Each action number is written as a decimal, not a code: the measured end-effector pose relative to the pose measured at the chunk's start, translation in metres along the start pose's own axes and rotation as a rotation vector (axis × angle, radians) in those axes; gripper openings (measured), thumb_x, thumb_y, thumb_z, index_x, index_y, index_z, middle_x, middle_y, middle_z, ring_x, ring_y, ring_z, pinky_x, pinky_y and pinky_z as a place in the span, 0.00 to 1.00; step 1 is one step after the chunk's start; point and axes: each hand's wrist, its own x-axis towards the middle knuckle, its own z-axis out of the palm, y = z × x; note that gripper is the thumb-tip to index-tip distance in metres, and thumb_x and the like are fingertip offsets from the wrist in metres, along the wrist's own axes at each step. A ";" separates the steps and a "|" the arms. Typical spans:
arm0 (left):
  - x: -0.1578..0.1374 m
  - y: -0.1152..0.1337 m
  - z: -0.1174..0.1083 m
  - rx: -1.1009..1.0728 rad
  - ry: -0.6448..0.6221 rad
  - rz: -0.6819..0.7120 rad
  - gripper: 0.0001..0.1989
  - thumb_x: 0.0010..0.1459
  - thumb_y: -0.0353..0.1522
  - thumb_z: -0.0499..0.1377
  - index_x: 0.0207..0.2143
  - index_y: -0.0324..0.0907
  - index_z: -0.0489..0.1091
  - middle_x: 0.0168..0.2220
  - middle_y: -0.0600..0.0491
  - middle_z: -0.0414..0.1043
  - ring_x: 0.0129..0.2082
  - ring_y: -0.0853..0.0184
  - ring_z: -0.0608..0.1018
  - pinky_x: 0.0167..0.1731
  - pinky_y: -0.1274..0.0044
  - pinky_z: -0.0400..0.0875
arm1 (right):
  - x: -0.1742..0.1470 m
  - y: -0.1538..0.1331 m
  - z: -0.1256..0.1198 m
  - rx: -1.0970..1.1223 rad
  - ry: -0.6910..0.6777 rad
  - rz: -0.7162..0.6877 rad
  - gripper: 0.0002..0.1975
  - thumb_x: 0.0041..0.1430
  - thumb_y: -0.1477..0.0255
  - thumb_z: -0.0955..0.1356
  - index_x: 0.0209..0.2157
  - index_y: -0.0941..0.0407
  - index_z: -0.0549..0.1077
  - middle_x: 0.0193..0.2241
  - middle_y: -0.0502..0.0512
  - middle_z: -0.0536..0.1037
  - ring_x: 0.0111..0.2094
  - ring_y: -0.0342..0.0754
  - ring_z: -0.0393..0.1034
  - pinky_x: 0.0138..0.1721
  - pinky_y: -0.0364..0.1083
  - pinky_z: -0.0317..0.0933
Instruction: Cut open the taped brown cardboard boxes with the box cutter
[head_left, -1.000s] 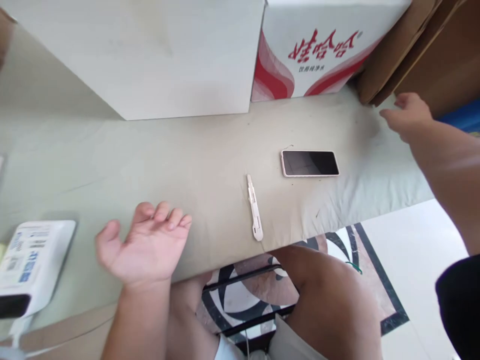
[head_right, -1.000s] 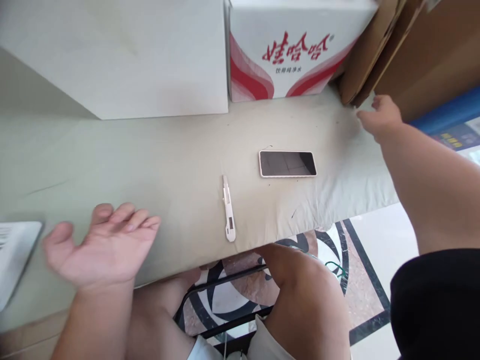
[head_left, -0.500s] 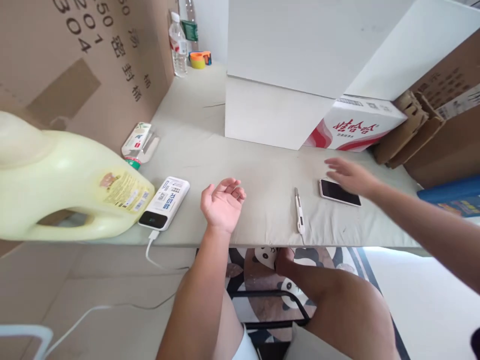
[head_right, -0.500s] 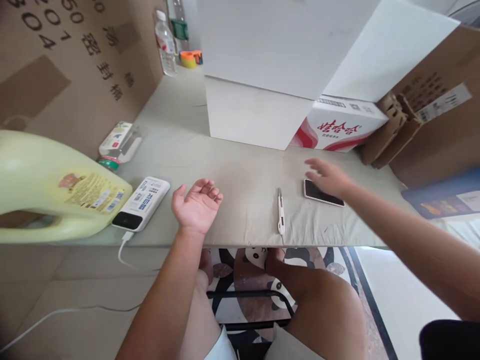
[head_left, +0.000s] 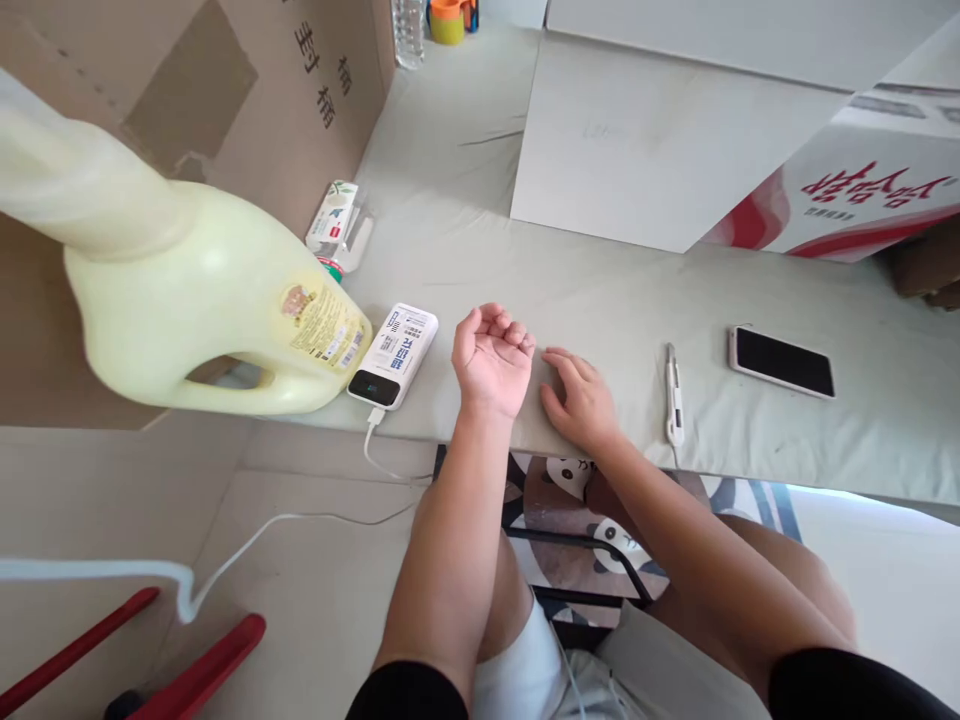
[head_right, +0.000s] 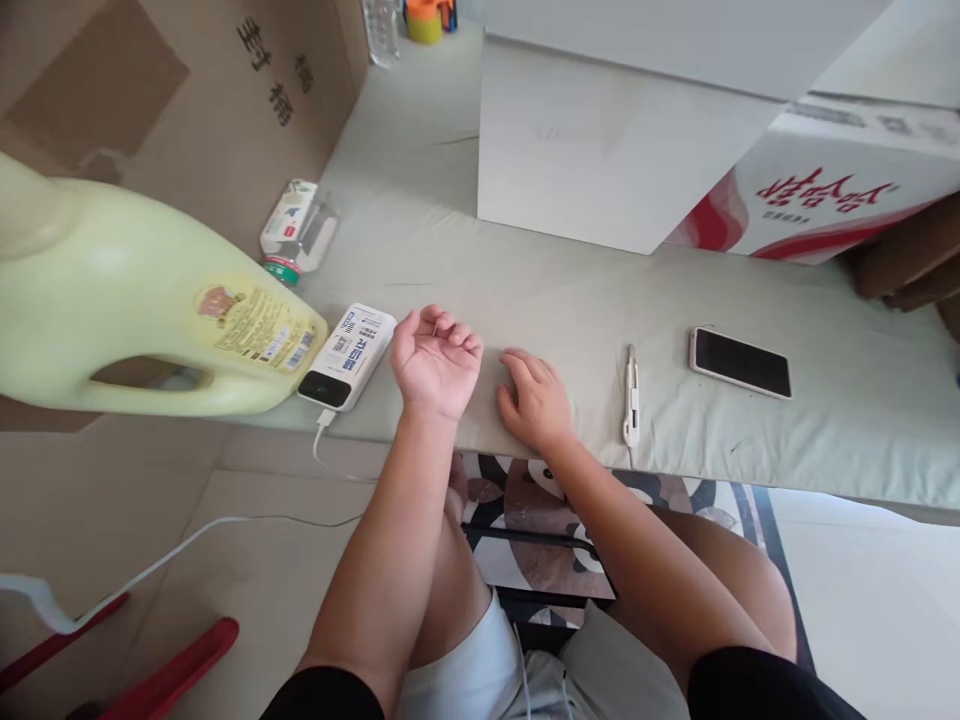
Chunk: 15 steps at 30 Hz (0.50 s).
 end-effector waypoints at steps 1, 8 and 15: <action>0.002 -0.001 0.002 -0.009 0.033 0.016 0.13 0.64 0.32 0.55 0.27 0.41 0.71 0.22 0.57 0.64 0.19 0.78 0.65 0.23 0.81 0.63 | 0.000 0.000 0.002 -0.012 0.003 0.000 0.15 0.62 0.71 0.62 0.50 0.53 0.72 0.55 0.62 0.76 0.59 0.61 0.70 0.60 0.65 0.64; 0.001 -0.022 0.014 0.164 0.083 0.007 0.11 0.66 0.23 0.55 0.30 0.40 0.72 0.26 0.58 0.74 0.15 0.84 0.64 0.16 0.88 0.58 | 0.002 -0.003 0.003 -0.057 -0.001 0.023 0.13 0.63 0.73 0.61 0.45 0.54 0.74 0.54 0.57 0.78 0.60 0.57 0.69 0.61 0.60 0.63; -0.028 -0.036 0.012 0.539 -0.019 -0.012 0.29 0.63 0.48 0.56 0.16 0.40 0.57 0.11 0.62 0.44 0.09 0.79 0.48 0.10 0.81 0.41 | 0.002 -0.001 0.004 -0.066 -0.032 0.036 0.13 0.64 0.73 0.61 0.46 0.54 0.74 0.55 0.56 0.77 0.61 0.55 0.67 0.63 0.57 0.60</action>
